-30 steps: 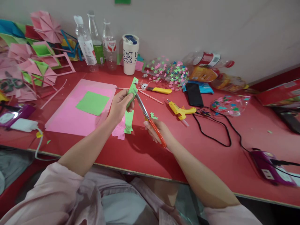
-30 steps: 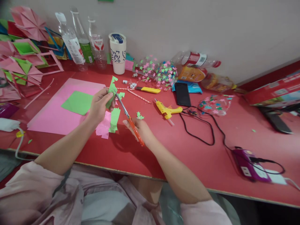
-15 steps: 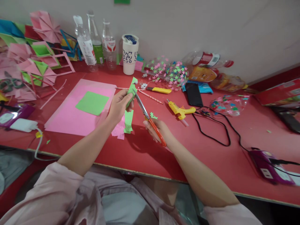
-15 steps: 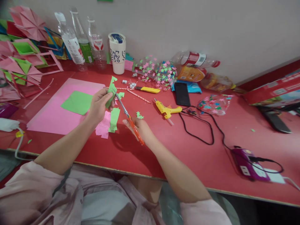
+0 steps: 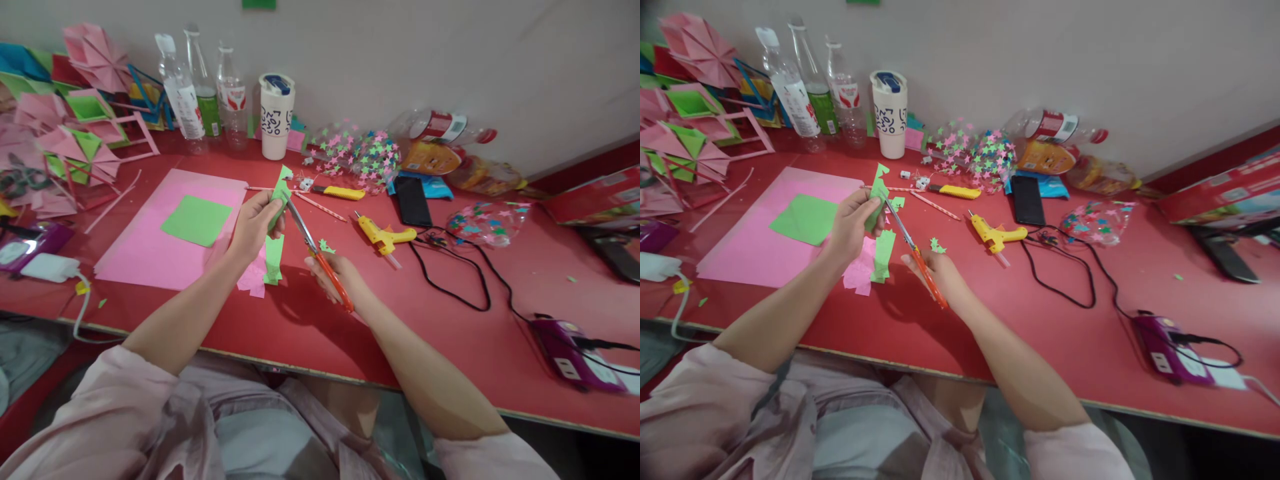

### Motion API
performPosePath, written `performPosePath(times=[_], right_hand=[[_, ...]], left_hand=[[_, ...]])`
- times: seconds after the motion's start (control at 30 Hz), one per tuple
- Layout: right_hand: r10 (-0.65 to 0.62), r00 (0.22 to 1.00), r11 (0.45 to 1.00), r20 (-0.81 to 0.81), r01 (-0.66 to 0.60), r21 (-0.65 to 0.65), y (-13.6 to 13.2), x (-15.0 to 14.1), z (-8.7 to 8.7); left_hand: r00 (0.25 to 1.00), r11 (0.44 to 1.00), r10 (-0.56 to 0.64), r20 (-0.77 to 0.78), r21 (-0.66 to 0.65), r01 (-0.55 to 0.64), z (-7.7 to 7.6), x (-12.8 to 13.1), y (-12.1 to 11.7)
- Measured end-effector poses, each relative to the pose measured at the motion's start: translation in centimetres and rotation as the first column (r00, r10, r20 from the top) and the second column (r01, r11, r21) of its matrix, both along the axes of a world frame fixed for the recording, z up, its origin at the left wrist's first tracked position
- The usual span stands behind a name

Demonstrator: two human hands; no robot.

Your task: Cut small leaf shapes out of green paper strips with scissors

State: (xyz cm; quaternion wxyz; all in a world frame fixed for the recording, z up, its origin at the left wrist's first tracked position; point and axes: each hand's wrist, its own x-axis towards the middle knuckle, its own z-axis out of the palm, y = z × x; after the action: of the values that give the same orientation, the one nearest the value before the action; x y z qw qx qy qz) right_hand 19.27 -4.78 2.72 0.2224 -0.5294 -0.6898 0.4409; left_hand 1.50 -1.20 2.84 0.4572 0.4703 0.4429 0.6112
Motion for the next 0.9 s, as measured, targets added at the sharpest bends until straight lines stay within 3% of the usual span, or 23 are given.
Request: performPosePath(times=[0.53, 0.67, 0.77, 0.9], right_hand=[[0.013, 1.000, 1.000, -0.021, -0.013, -0.011, 0.4, 0.2, 0.0], [0.023, 1.000, 1.000, -0.008, -0.023, -0.013, 0.5, 0.3, 0.0], [0.032, 0.999, 0.998, -0.011, -0.033, -0.048, 0.5, 0.3, 0.2], [0.041, 0.997, 0.985, -0.070, -0.052, -0.165, 0.7, 0.4, 0.2]], left_hand=[[0.998, 0.998, -0.054, 0.012, 0.033, 0.053, 0.3, -0.2, 0.1], [0.997, 0.995, 0.056, -0.046, 0.084, -0.052, 0.2, -0.7, 0.6], [0.990, 0.985, 0.129, -0.050, 0.118, -0.123, -0.1, -1.2, 1.0], [0.996, 0.994, 0.063, 0.070, 0.083, -0.069, -0.4, -1.4, 1.2]])
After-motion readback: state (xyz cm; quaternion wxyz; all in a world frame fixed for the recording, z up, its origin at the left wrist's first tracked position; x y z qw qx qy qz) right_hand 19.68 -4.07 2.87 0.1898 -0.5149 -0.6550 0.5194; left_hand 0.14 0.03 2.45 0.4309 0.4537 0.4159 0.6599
